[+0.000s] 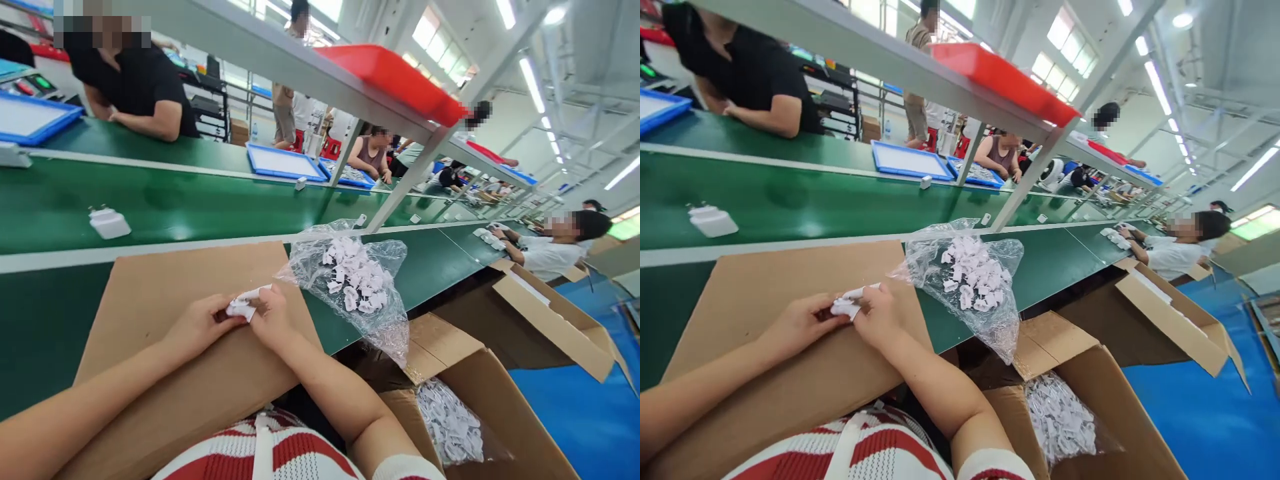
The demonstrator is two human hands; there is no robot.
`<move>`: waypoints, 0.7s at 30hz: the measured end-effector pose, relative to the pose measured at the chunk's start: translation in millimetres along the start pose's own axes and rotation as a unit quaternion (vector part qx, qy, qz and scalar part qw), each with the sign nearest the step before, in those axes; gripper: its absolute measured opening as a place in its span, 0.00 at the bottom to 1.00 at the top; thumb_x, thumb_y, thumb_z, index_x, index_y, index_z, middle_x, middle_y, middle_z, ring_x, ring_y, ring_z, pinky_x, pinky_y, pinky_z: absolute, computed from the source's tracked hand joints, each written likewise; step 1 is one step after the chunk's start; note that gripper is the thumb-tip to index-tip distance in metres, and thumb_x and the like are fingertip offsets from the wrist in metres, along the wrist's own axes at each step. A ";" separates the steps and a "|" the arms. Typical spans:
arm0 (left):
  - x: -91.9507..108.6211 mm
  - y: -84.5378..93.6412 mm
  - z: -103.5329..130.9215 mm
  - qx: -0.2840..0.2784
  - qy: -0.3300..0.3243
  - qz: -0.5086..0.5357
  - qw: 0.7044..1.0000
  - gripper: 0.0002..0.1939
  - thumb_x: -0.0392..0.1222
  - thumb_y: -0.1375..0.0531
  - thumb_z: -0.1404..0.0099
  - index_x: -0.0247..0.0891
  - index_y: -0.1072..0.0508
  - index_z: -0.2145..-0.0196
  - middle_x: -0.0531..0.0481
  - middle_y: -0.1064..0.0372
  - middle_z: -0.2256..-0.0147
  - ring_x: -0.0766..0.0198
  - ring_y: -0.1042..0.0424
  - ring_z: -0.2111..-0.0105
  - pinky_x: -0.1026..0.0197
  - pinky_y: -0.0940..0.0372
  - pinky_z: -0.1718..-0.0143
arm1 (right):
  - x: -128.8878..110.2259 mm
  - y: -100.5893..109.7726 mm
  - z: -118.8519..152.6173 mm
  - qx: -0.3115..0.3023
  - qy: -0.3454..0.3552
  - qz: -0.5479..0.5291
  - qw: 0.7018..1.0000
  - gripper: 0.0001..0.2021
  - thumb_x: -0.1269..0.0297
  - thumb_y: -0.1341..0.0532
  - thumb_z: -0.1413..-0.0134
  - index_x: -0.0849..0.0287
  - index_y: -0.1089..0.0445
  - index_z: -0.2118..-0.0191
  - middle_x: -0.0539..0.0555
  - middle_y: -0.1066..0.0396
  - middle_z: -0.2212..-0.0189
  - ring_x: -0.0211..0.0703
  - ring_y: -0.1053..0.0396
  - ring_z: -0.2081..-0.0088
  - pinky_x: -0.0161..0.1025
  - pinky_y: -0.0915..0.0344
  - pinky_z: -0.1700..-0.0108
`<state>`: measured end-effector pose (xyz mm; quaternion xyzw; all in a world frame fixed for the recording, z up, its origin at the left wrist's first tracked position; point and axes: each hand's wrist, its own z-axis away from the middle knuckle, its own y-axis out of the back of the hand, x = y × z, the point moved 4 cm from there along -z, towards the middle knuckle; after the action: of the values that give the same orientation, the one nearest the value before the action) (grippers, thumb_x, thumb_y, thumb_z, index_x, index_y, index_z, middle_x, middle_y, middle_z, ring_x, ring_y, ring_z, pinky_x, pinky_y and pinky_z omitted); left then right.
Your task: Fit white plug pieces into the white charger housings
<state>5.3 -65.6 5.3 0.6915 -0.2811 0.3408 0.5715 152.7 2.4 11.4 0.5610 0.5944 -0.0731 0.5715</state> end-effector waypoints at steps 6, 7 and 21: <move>-7.9 -0.9 -2.3 0.008 0.027 0.023 0.999 0.29 0.64 0.37 0.45 0.42 0.18 0.55 0.48 0.19 0.63 0.54 0.23 0.67 0.58 0.27 0.62 | 7.3 -6.8 -0.9 0.014 -0.003 0.048 0.999 0.03 0.66 0.31 0.45 0.54 0.21 0.64 0.51 0.23 0.69 0.45 0.32 0.59 0.37 0.34 0.59; -10.4 -1.2 -2.2 0.012 0.040 0.025 0.999 0.30 0.65 0.37 0.47 0.43 0.18 0.54 0.49 0.18 0.62 0.53 0.22 0.66 0.57 0.27 0.62 | 7.5 -7.0 -0.8 0.017 -0.001 0.062 0.998 0.02 0.67 0.31 0.46 0.54 0.22 0.66 0.51 0.24 0.70 0.44 0.32 0.60 0.37 0.35 0.60; -30.0 -1.3 -8.9 0.053 0.072 -0.007 0.996 0.15 0.69 0.38 0.59 0.63 0.22 0.77 0.58 0.25 0.76 0.45 0.26 0.76 0.45 0.28 0.69 | 4.0 -8.5 -16.8 -0.029 0.019 0.183 0.982 0.10 0.66 0.29 0.55 0.53 0.33 0.75 0.45 0.35 0.80 0.40 0.39 0.71 0.35 0.44 0.71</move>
<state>-13.3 -56.6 -18.2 0.6961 -0.2161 0.4004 0.5553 137.4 13.9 9.2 0.6445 0.4943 0.0609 0.5802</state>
